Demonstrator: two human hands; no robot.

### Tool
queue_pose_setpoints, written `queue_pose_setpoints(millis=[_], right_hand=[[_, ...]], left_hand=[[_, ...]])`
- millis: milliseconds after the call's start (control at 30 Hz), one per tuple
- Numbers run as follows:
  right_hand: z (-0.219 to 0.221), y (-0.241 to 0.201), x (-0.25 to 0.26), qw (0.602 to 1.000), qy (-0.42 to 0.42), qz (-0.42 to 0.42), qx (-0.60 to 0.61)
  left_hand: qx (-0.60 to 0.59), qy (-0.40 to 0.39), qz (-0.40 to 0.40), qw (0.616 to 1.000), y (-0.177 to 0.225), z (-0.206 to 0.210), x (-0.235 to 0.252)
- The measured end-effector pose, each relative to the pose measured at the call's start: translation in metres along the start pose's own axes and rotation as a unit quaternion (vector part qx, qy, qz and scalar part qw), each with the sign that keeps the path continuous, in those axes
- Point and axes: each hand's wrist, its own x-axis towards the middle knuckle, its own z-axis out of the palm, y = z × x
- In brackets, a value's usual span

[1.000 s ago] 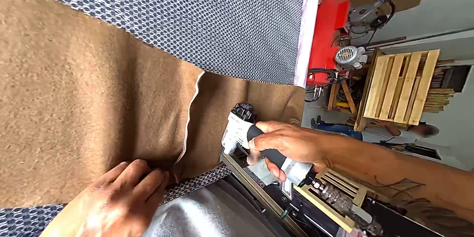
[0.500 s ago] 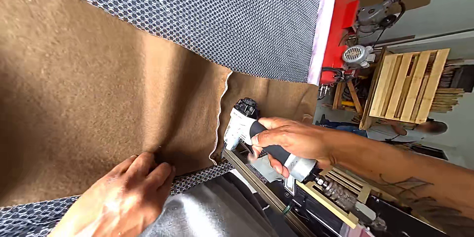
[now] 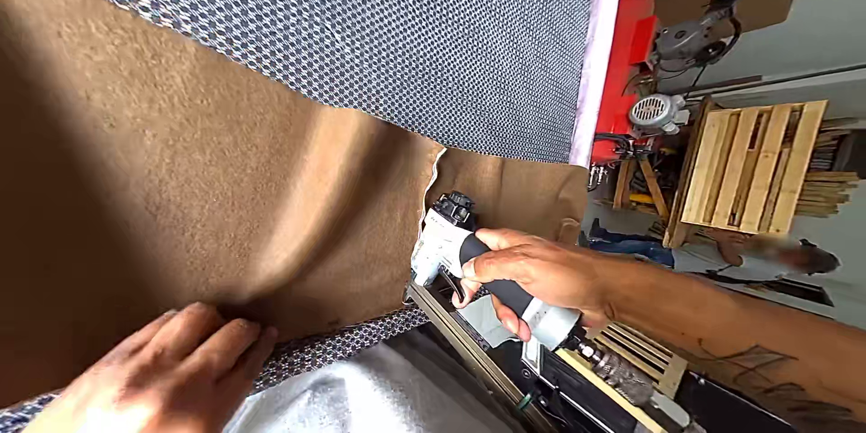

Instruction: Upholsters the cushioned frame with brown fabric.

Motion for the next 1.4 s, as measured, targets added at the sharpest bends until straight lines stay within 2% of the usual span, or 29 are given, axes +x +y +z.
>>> queue_pose_setpoints(millis=[67, 200, 333, 500, 633, 967, 1067, 1167, 1267, 1400], right_hand=[[-0.003, 0.002, 0.006, 1.000, -0.024, -0.004, 0.015], [0.016, -0.013, 0.000, 1.000, 0.005, 0.014, 0.016], [0.038, -0.024, 0.002, 0.999, 0.007, 0.027, 0.018], [0.062, -0.046, -0.005, 0.999, 0.022, 0.045, 0.009], [0.076, -0.052, 0.000, 0.999, -0.008, 0.027, 0.032], [0.130, -0.083, -0.002, 0.999, -0.020, 0.023, 0.032], [0.145, -0.090, -0.004, 0.999, -0.013, 0.018, 0.027], [0.154, -0.095, -0.005, 0.999, -0.011, 0.019, 0.030], [0.161, -0.100, -0.005, 0.999, -0.022, 0.015, 0.024], [0.171, -0.106, -0.002, 0.999, -0.040, 0.008, 0.023]], left_hand=[[-0.010, -0.006, 0.006, 1.000, 0.000, -0.001, 0.000], [0.012, 0.030, 0.013, 0.999, -0.016, -0.006, -0.005], [0.015, 0.030, 0.036, 0.999, -0.038, -0.021, -0.028], [0.017, 0.044, 0.041, 0.998, -0.033, -0.017, -0.034], [0.024, 0.054, 0.034, 0.998, -0.030, -0.014, -0.036], [0.054, 0.094, 0.008, 0.994, -0.024, -0.014, -0.039], [0.084, 0.110, -0.009, 0.990, -0.039, -0.033, -0.058], [0.064, 0.147, 0.006, 0.987, -0.075, -0.049, -0.087], [0.057, 0.135, 0.041, 0.988, -0.098, -0.055, -0.110], [0.065, 0.086, 0.046, 0.993, -0.091, -0.055, -0.128]])
